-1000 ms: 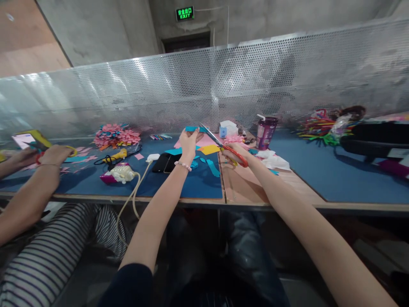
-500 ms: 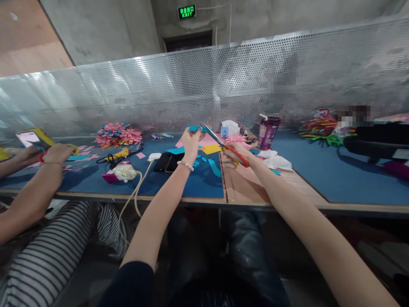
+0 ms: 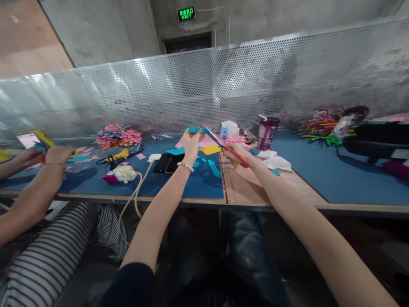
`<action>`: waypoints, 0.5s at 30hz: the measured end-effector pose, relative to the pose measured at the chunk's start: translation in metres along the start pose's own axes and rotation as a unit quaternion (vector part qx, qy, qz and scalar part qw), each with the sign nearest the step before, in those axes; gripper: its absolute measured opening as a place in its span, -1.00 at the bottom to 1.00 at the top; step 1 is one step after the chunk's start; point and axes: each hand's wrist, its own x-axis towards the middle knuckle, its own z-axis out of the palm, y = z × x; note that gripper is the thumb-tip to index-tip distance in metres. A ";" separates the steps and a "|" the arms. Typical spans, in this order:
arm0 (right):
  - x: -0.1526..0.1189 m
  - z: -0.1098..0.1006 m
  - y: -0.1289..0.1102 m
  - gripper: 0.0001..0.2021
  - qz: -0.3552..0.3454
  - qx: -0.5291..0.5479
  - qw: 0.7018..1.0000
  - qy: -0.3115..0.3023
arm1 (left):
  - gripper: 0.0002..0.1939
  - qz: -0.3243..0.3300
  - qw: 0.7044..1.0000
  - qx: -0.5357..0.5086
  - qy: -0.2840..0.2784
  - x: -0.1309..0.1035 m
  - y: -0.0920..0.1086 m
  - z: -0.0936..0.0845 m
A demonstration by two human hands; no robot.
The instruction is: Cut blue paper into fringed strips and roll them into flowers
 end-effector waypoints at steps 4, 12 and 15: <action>0.004 0.001 -0.001 -0.78 0.018 0.012 1.000 0.012 | -0.82 0.000 1.000 -0.003 0.002 0.000 -0.001 -0.001; 0.014 0.003 0.005 -0.74 0.040 0.018 0.999 0.032 | -0.84 -0.002 1.000 -0.005 0.000 -0.001 0.001 0.000; 0.016 0.002 0.008 -0.72 0.040 0.011 0.998 0.037 | -0.84 -0.011 1.000 -0.004 0.008 -0.001 0.002 0.001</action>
